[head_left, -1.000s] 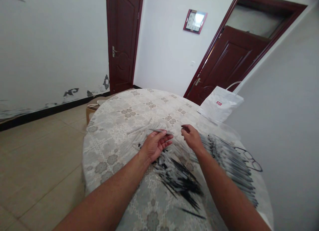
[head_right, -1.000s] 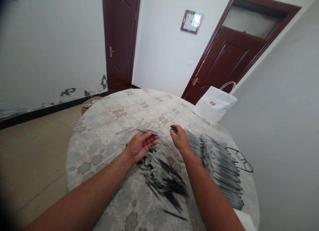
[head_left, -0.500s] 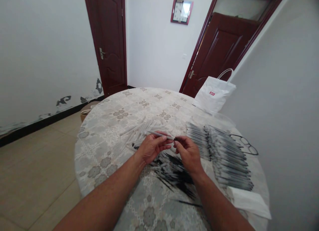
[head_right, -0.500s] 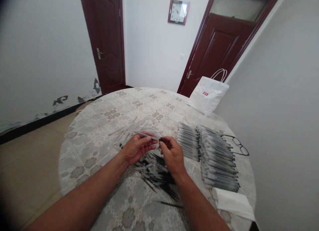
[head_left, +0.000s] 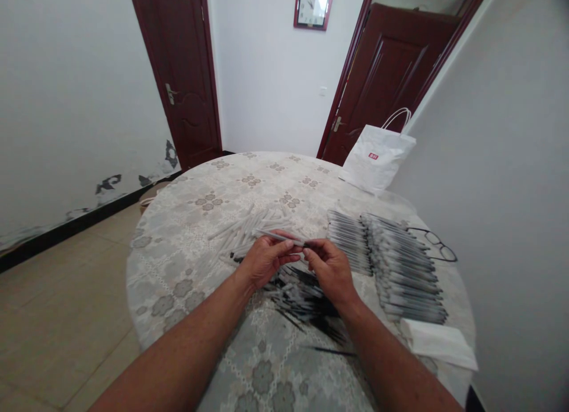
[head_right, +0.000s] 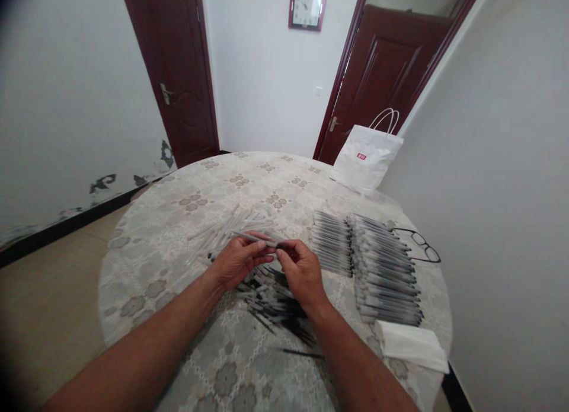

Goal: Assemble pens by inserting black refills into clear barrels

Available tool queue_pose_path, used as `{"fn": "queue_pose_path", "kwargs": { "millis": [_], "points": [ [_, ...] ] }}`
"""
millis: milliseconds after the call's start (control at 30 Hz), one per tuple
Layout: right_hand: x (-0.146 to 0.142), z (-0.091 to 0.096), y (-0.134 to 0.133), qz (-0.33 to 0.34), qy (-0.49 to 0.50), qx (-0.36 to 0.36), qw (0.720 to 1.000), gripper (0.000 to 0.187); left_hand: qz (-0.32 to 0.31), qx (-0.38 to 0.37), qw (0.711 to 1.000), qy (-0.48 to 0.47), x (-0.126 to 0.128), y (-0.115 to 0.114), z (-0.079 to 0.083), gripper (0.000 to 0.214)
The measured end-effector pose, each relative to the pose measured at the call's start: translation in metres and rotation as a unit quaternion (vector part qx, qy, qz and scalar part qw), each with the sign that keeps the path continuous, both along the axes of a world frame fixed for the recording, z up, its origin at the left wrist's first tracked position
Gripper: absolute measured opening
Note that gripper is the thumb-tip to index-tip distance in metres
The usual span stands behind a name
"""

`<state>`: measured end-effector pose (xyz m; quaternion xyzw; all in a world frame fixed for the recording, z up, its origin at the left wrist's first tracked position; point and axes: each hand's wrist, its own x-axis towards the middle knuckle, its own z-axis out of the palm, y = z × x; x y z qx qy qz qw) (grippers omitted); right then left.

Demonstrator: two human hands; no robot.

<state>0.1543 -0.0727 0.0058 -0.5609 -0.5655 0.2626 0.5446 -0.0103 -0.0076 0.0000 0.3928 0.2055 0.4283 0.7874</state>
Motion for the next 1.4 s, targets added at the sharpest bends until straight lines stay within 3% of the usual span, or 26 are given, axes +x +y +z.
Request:
{"fn": "queue_pose_path", "kwargs": {
  "millis": [233, 367, 467, 567, 667, 733, 867, 1133, 1233, 1400],
  "points": [
    [0.0024, 0.0055, -0.002, -0.028, -0.136, 0.095, 0.986, 0.012, 0.014, 0.025, 0.999, 0.043, 0.0008, 0.0012, -0.0018, 0.025],
    [0.0054, 0.0077, -0.0013, -0.008, -0.182, 0.091, 0.979, 0.014, 0.021, 0.036, 0.997, 0.059, 0.0, 0.0026, -0.0012, 0.029],
    [0.0064, 0.0073, -0.0017, 0.001, -0.202, 0.068, 0.977, 0.028, 0.013, 0.038, 0.997, 0.067, 0.0, 0.0024, 0.0003, 0.03],
    [0.0054, 0.0057, -0.0034, -0.003, -0.199, 0.06, 0.978, 0.033, 0.013, 0.03, 0.997, 0.07, 0.0006, 0.0019, 0.0013, 0.028],
    [0.0032, 0.0047, -0.0054, -0.016, -0.172, 0.078, 0.982, 0.018, 0.02, 0.027, 0.997, 0.069, 0.0005, 0.0027, 0.0005, 0.027],
    [0.0016, 0.0045, -0.0062, -0.017, -0.164, 0.091, 0.982, 0.022, 0.022, 0.03, 0.997, 0.066, -0.0001, 0.0038, -0.0005, 0.026],
    [-0.0003, 0.0042, -0.0061, -0.015, -0.192, 0.101, 0.976, 0.011, 0.013, 0.031, 0.997, 0.068, -0.0011, 0.0046, -0.0012, 0.025],
    [0.003, 0.0015, -0.005, 0.01, -0.189, 0.052, 0.981, 0.033, 0.004, 0.025, 0.997, 0.075, -0.0001, 0.0019, 0.0004, 0.027],
    [0.0019, 0.0032, -0.0068, -0.005, -0.16, 0.064, 0.985, 0.018, 0.011, 0.024, 0.997, 0.073, -0.0004, 0.0026, 0.001, 0.026],
    [-0.0013, 0.0044, -0.0072, -0.021, -0.197, 0.099, 0.975, 0.012, 0.019, 0.022, 0.997, 0.072, -0.0004, 0.0027, 0.0018, 0.027]
  ]
}}
